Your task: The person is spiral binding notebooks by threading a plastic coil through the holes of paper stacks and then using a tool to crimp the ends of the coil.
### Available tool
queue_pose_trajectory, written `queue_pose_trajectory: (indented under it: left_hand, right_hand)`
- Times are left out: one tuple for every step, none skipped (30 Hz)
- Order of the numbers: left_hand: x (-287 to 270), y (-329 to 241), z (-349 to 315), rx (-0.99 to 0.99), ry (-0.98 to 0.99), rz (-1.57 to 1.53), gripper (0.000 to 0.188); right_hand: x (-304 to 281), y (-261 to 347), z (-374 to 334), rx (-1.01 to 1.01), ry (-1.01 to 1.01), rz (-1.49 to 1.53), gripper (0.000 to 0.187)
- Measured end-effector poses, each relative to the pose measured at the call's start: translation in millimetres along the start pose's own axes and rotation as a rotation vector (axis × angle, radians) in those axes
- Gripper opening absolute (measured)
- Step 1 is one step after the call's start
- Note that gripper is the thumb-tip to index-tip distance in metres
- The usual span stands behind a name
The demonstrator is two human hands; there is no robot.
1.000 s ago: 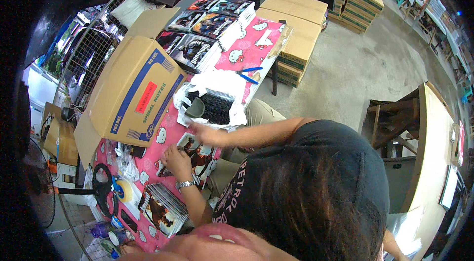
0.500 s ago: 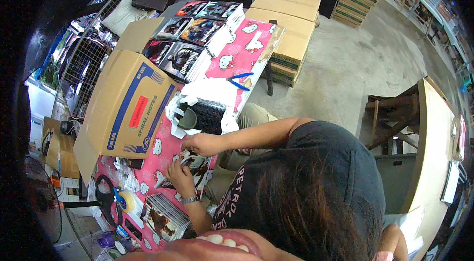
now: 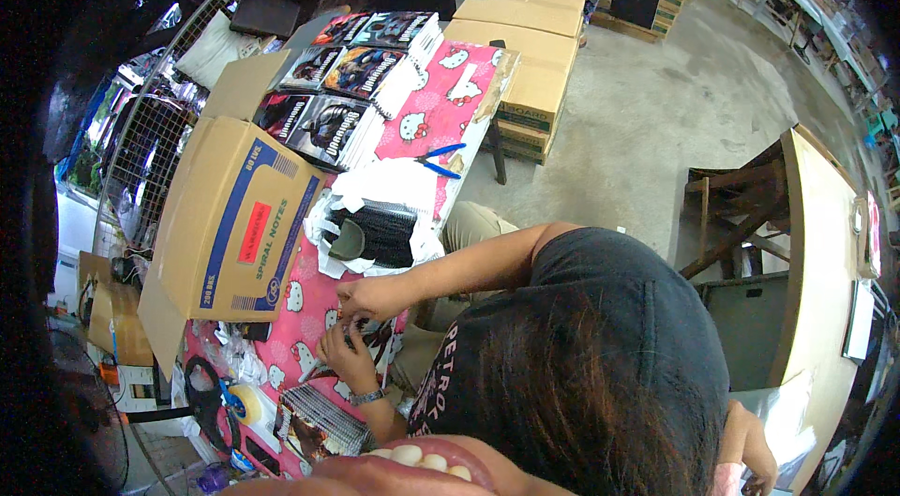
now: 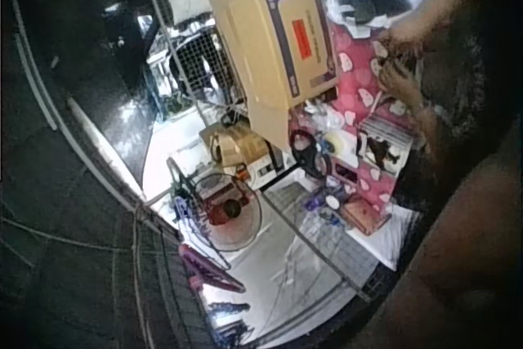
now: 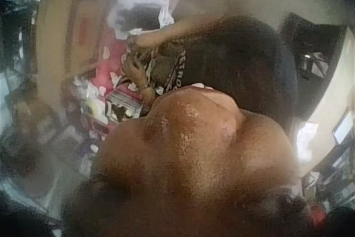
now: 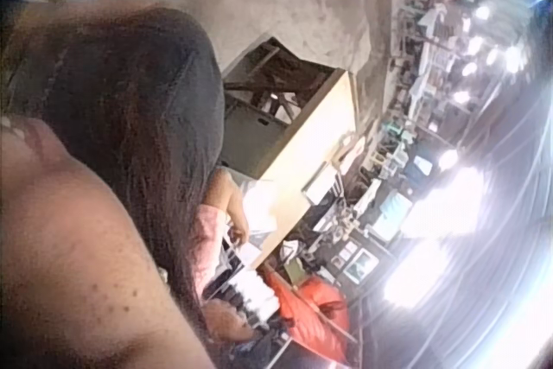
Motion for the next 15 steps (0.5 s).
queue_pose_trajectory:
  left_hand:
    - [0,0,0,0.000,-0.002,-0.003,0.025]
    - [0,0,0,0.001,-0.004,-0.006,0.025]
    - [1,-1,1,0.003,-0.011,-0.011,0.025]
    - [1,-1,2,0.006,-0.017,-0.014,0.025]
    - [1,-1,2,0.008,-0.023,-0.017,0.025]
    - [0,0,2,0.021,-0.035,-0.008,0.025]
    - [-2,2,2,0.034,-0.047,0.002,0.025]
    - [-2,1,2,0.047,-0.059,0.003,0.024]
    - [-1,1,2,0.037,-0.058,0.002,0.024]
    - [-3,-3,3,0.030,-0.051,0.007,0.025]
    - [-3,-5,3,0.024,-0.047,0.009,0.025]
    - [-3,-5,4,0.024,-0.048,0.006,0.025]
    - [-2,-4,4,0.024,-0.049,0.002,0.025]
    - [0,-4,4,0.024,-0.050,-0.002,0.025]
    - [0,-1,2,0.024,-0.072,0.006,0.025]
  right_hand:
    - [2,-6,0,-0.001,-0.033,0.020,0.024]
    - [3,-13,0,-0.002,-0.068,0.040,0.024]
    - [6,-24,0,0.038,-0.058,0.079,0.024]
    - [8,-33,0,0.077,-0.049,0.121,0.023]
    - [10,-42,-1,0.116,-0.040,0.163,0.023]
    - [6,-30,2,0.098,-0.027,0.116,0.023]
    - [3,-17,1,0.080,-0.013,0.070,0.023]
    - [0,-8,0,0.070,0.002,0.018,0.023]
    - [0,-8,-1,0.064,0.007,-0.015,0.024]
    - [0,-9,-2,0.058,0.006,-0.043,0.025]
    - [0,-10,-3,0.053,0.005,-0.075,0.026]
    - [1,-12,-4,0.056,0.007,-0.085,0.026]
    - [2,-14,-4,0.059,0.010,-0.096,0.026]
    - [2,-15,-4,0.062,0.012,-0.106,0.027]
    - [3,-14,-3,0.042,0.002,-0.083,0.026]
Point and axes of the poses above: each hand's wrist, its own z-axis towards the middle knuckle, its own x-axis out of the palm, y = z × x, the point moved 9 cm from there along z, towards the middle knuckle, and after that the axes turned 2 degrees about z, right-handed, at the moved point
